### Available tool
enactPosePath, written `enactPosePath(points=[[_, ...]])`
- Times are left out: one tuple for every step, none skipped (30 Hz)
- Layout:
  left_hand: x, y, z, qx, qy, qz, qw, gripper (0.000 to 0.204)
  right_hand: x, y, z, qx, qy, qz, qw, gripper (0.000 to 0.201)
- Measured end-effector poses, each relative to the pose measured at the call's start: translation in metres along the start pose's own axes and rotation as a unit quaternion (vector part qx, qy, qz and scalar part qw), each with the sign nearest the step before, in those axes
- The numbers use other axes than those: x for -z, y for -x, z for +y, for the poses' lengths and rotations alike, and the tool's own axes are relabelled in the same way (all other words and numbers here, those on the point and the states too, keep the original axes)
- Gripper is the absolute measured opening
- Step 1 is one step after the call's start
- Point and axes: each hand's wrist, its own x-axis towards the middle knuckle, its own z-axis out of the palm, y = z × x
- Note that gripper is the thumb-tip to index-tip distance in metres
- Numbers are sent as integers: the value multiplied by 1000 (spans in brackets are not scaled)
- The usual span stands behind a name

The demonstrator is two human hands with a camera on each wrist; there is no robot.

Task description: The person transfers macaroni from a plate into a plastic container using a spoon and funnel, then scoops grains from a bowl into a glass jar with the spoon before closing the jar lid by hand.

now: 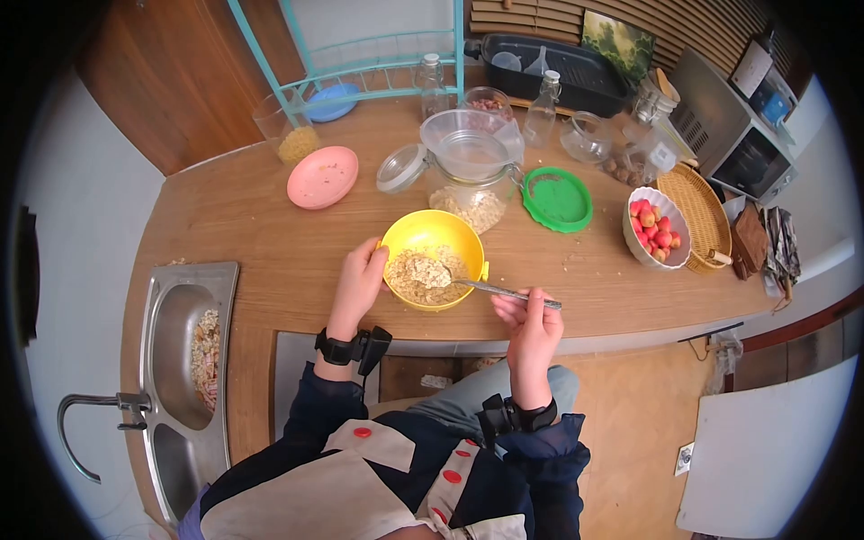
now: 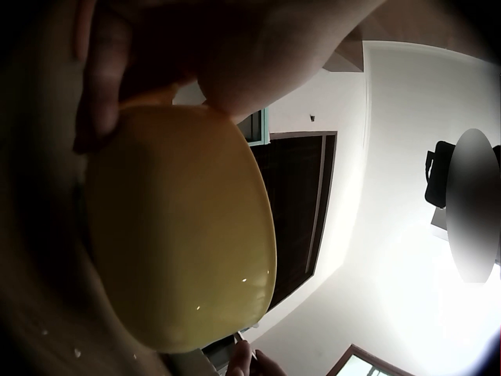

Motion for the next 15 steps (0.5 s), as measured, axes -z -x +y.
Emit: enactPosePath(points=[[0, -1, -1, 0, 1, 0, 1000, 27, 0, -1, 0, 0, 1, 0, 1000, 22], [0, -2, -1, 4, 8, -3, 1000, 27, 1, -1, 0, 0, 4, 1, 1000, 23], [1, -3, -2, 8, 15, -5, 1000, 28, 1, -2, 0, 0, 6, 2, 1000, 23], [1, -4, -5, 8, 15, -5, 1000, 28, 1, -3, 0, 1, 6, 2, 1000, 23], [2, -6, -7, 8, 13, -13, 1000, 28, 2, -4, 1, 7, 5, -6, 1000, 23], [2, -7, -9, 8, 10, -21, 1000, 28, 2, -4, 1, 14, 5, -13, 1000, 23], [3, -8, -9, 8, 10, -21, 1000, 28, 1, -4, 1, 15, 5, -13, 1000, 23], [4, -8, -8, 12, 12, -24, 1000, 27, 0, -4, 1, 30, 15, -22, 999, 23], [5, -8, -7, 17, 14, -28, 999, 27, -1, -3, 2, 45, 25, -32, 998, 22], [5, -8, -7, 18, 14, -27, 999, 27, -1, -3, 3, 44, 25, -32, 998, 22], [6, -8, -6, 18, 13, -26, 999, 27, 0, -3, 5, 66, 43, -50, 996, 22], [7, -8, -6, 17, 13, -25, 999, 27, 1, -4, 7, 89, 61, -68, 992, 22], [9, -9, -7, 18, 13, -24, 999, 27, 2, -5, 8, 88, 61, -69, 992, 22], [10, -11, -9, 16, -6, -30, 999, 27, 3, -5, 9, 90, 74, -71, 991, 22], [12, -12, -10, 14, -26, -35, 999, 27, 4, -6, 10, 91, 86, -72, 989, 22]])
